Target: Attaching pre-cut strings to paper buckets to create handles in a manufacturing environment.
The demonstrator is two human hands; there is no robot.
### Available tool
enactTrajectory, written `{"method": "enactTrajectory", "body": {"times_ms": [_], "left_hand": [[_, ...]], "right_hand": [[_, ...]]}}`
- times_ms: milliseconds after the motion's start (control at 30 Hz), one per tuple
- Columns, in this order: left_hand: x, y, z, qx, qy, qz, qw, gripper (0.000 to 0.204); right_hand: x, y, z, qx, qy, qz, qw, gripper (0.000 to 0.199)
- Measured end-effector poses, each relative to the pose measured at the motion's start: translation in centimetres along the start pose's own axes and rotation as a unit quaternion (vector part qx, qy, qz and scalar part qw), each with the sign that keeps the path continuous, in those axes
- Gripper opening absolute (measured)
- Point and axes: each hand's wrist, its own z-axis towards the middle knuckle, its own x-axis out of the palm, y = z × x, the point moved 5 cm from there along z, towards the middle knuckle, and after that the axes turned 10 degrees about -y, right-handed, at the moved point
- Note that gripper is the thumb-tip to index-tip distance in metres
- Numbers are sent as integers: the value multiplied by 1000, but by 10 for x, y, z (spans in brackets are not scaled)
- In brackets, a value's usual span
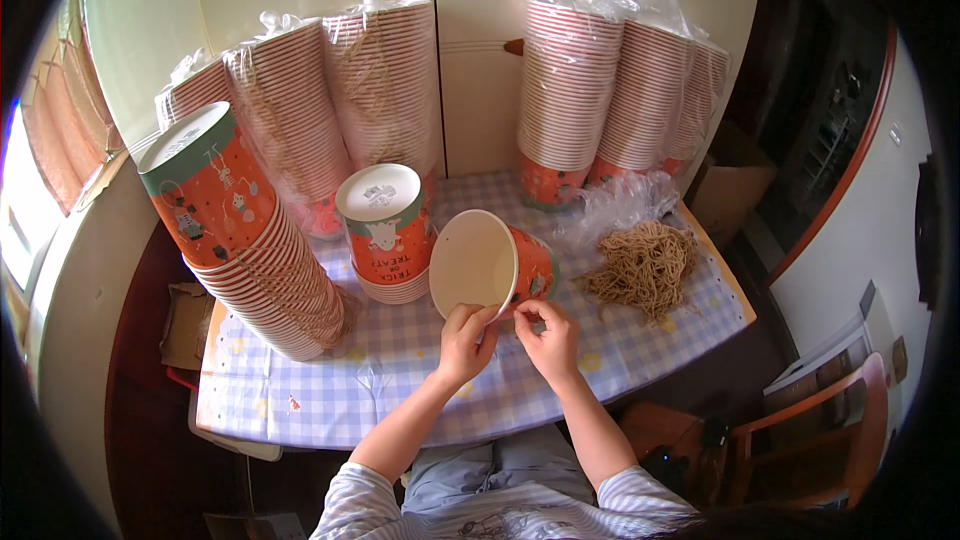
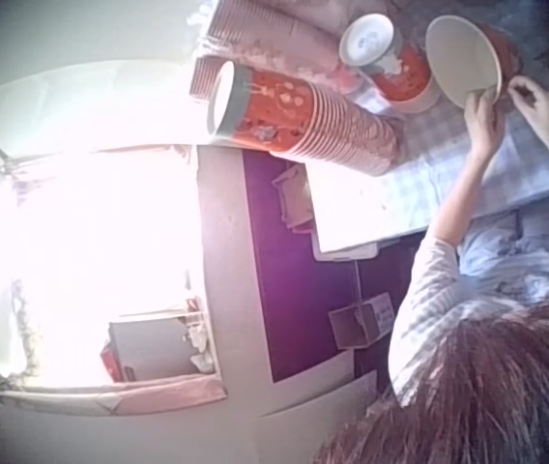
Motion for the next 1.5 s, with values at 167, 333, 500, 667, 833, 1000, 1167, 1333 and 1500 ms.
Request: {"method": "enactTrajectory", "body": {"times_ms": [167, 333, 500, 667, 833, 1000, 1167, 1333, 1500], "left_hand": [[1, 0, -1, 7, 2, 0, 1000, 34], [2, 3, -5, -14, 5, -25, 1000, 30], [0, -2, -1, 17, 13, -47, 999, 29], [0, -10, 3, 37, 46, -65, 996, 26], [0, -4, -2, -7, 117, -68, 991, 18], [13, 0, -4, -99, 180, -71, 976, 14], [17, 0, -7, -29, 226, -74, 971, 11], [17, -7, -2, -2, 242, -34, 970, 8], [20, -12, 13, 52, 275, 26, 960, 12]], "right_hand": [[0, 2, -1, 6, -10, 1, 1000, 9], [0, 1, -1, 5, 10, 15, 1000, 15], [-7, 3, 3, 34, 37, 52, 997, 20], [-16, 14, 7, -82, 97, -66, 990, 24], [-22, 17, 3, -159, 130, -121, 971, 22], [-22, 7, -9, -194, 147, -154, 958, 21], [-19, 1, -15, -205, 161, -141, 955, 19], [-19, -2, -16, -213, 161, -138, 954, 22], [-18, 3, -9, -193, 182, -113, 958, 20]]}}
